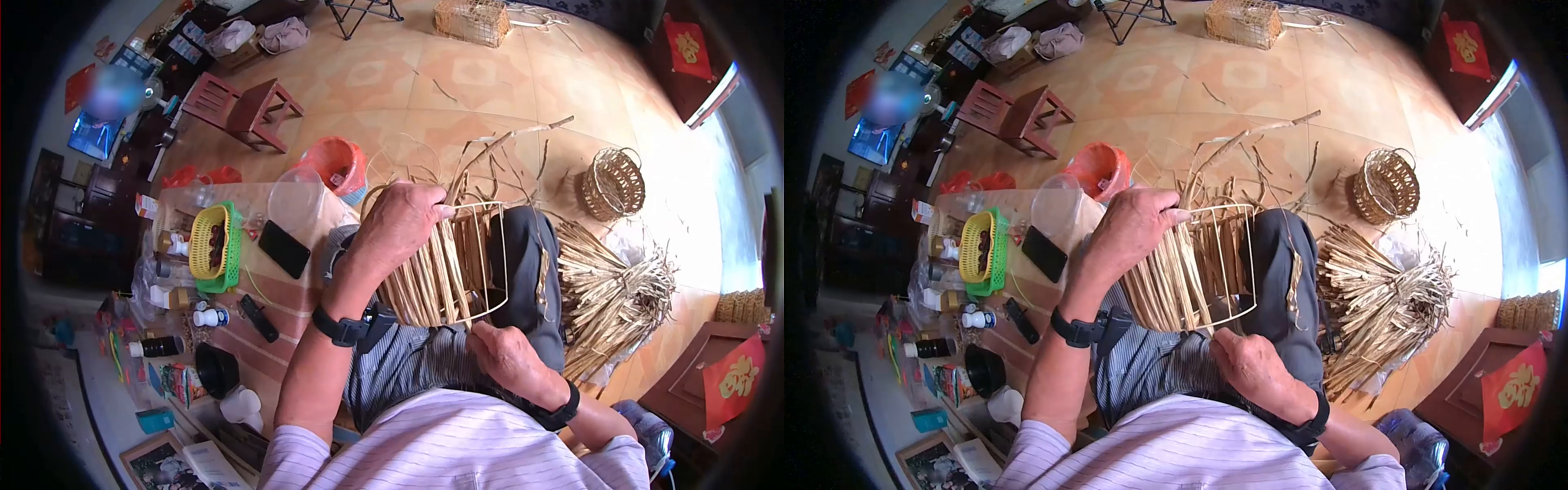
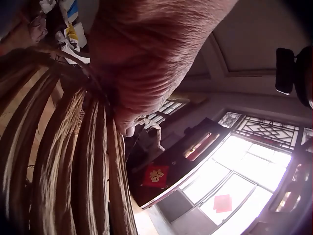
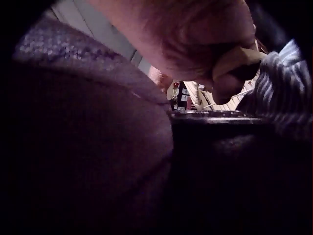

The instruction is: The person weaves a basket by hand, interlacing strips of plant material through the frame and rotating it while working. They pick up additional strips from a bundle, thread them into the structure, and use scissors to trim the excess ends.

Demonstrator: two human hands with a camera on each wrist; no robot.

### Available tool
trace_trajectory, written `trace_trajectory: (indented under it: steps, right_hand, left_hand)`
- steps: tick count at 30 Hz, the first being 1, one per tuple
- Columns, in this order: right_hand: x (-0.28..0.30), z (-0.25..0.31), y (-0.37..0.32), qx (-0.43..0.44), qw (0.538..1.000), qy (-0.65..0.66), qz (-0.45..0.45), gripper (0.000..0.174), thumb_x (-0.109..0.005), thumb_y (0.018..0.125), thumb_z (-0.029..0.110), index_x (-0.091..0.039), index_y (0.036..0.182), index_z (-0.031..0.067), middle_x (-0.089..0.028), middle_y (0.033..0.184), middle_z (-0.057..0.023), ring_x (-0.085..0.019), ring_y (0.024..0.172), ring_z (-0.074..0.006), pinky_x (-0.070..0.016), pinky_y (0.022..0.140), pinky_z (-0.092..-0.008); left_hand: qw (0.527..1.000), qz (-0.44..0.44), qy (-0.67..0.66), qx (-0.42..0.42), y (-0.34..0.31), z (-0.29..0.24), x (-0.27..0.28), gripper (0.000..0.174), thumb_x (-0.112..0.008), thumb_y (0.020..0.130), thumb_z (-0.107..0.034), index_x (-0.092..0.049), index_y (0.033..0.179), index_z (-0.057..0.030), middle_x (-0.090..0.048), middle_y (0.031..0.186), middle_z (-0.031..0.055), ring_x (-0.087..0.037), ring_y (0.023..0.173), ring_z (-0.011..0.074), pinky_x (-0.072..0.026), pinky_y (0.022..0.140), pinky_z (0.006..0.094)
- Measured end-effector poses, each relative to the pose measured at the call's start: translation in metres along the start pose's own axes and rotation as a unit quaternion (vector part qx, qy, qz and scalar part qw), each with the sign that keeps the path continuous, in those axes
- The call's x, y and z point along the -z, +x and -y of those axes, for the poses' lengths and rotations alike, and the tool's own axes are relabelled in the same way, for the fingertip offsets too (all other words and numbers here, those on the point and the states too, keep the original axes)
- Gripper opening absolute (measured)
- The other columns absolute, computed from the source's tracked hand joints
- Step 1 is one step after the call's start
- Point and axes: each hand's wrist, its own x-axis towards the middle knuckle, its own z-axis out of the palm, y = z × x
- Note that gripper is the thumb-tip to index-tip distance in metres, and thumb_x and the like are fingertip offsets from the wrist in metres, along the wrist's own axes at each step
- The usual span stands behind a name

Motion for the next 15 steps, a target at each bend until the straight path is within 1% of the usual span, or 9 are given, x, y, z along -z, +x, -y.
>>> trace_trajectory:
  steps: [1,3,6,9,12,13,15]
  right_hand:
    - [0.000,-0.001,0.000,-0.005,1.000,-0.017,-0.006,0.016,-0.071,0.104,0.010,-0.060,0.097,0.0005,-0.065,0.076,-0.0291,-0.068,0.075,-0.0522,-0.0536,0.063,-0.0560]
    - [0.001,-0.003,-0.001,-0.014,0.998,-0.053,-0.018,0.016,-0.071,0.103,0.008,-0.060,0.096,0.0003,-0.062,0.074,-0.0305,-0.066,0.073,-0.0526,-0.0520,0.060,-0.0556]
    - [-0.002,-0.004,-0.003,0.001,0.994,-0.091,-0.053,0.017,-0.072,0.103,0.008,-0.059,0.095,0.0008,-0.062,0.071,-0.0290,-0.067,0.069,-0.0517,-0.0506,0.058,-0.0577]
    - [-0.004,-0.006,-0.002,-0.022,0.996,-0.087,-0.017,0.015,-0.071,0.102,0.006,-0.060,0.095,0.0001,-0.063,0.073,-0.0289,-0.067,0.071,-0.0512,-0.0512,0.060,-0.0559]
    - [-0.002,0.011,-0.006,0.005,1.000,-0.012,-0.019,0.013,-0.070,0.102,0.005,-0.061,0.095,-0.0006,-0.064,0.075,-0.0285,-0.068,0.073,-0.0506,-0.0518,0.061,-0.0541]
    - [0.001,0.017,-0.007,-0.008,1.000,-0.008,-0.010,0.012,-0.069,0.102,0.003,-0.061,0.094,-0.0014,-0.065,0.077,-0.0282,-0.068,0.075,-0.0506,-0.0514,0.062,-0.0528]
    - [0.000,0.014,-0.007,-0.008,1.000,-0.002,0.003,0.014,-0.070,0.103,0.006,-0.061,0.094,-0.0011,-0.064,0.075,-0.0281,-0.067,0.073,-0.0507,-0.0512,0.061,-0.0536]
  left_hand:
    - [1.000,0.004,-0.002,0.001,0.000,0.001,0.000,0.035,-0.074,0.104,-0.028,-0.062,0.088,0.0013,-0.064,0.081,0.0270,-0.065,0.087,0.0486,-0.0502,0.080,0.0559]
    - [1.000,0.002,0.008,-0.003,0.000,0.003,-0.001,0.035,-0.074,0.104,-0.028,-0.062,0.088,0.0012,-0.065,0.081,0.0271,-0.065,0.087,0.0488,-0.0503,0.080,0.0560]
    - [1.000,0.008,0.014,-0.002,0.000,0.004,-0.002,0.036,-0.074,0.104,-0.028,-0.061,0.088,0.0012,-0.065,0.081,0.0272,-0.065,0.087,0.0490,-0.0504,0.080,0.0561]
    - [1.000,0.004,0.011,-0.006,0.001,0.004,-0.003,0.036,-0.074,0.104,-0.027,-0.061,0.088,0.0014,-0.065,0.081,0.0273,-0.065,0.087,0.0491,-0.0505,0.080,0.0561]
    - [1.000,0.006,0.004,-0.004,0.001,0.003,0.000,0.035,-0.075,0.103,-0.027,-0.061,0.087,0.0014,-0.065,0.081,0.0272,-0.065,0.087,0.0490,-0.0506,0.080,0.0560]
    - [1.000,0.009,0.001,-0.002,0.001,0.002,0.001,0.035,-0.076,0.103,-0.026,-0.061,0.087,0.0014,-0.065,0.081,0.0271,-0.065,0.087,0.0490,-0.0507,0.080,0.0560]
    - [1.000,0.009,-0.001,0.006,-0.001,0.000,0.000,0.035,-0.076,0.102,-0.026,-0.061,0.087,0.0014,-0.065,0.081,0.0269,-0.065,0.086,0.0488,-0.0507,0.080,0.0558]
